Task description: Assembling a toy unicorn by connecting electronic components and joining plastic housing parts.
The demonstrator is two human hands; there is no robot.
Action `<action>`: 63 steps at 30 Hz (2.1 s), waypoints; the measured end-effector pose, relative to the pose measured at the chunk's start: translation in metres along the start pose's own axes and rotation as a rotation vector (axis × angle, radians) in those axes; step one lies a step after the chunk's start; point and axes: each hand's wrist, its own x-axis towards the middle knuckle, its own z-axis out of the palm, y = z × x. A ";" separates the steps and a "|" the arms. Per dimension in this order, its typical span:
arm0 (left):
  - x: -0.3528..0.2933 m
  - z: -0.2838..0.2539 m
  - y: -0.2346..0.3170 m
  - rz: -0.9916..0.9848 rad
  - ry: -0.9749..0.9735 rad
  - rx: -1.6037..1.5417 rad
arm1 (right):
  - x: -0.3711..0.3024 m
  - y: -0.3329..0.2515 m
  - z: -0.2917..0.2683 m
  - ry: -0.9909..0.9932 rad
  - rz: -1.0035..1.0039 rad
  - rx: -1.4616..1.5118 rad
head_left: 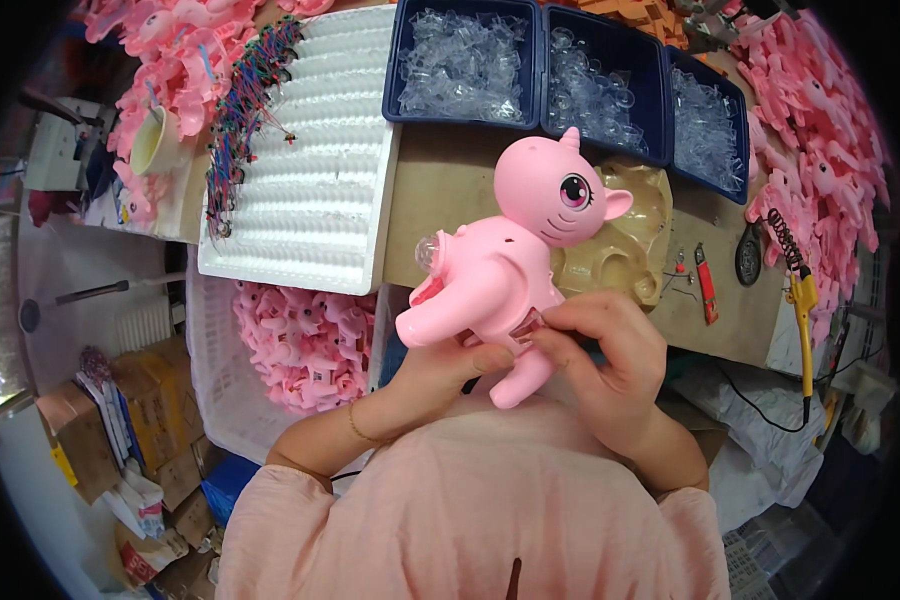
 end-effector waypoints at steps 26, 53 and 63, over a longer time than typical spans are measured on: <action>0.000 -0.002 0.033 0.566 -0.082 1.578 | 0.024 0.016 -0.035 0.056 -0.142 0.498; -0.068 -0.129 0.106 -0.356 -0.293 0.569 | 0.037 0.004 -0.044 -0.634 -0.026 0.007; -0.060 -0.110 0.142 0.318 0.453 1.443 | 0.042 0.029 -0.017 -0.473 0.052 -0.167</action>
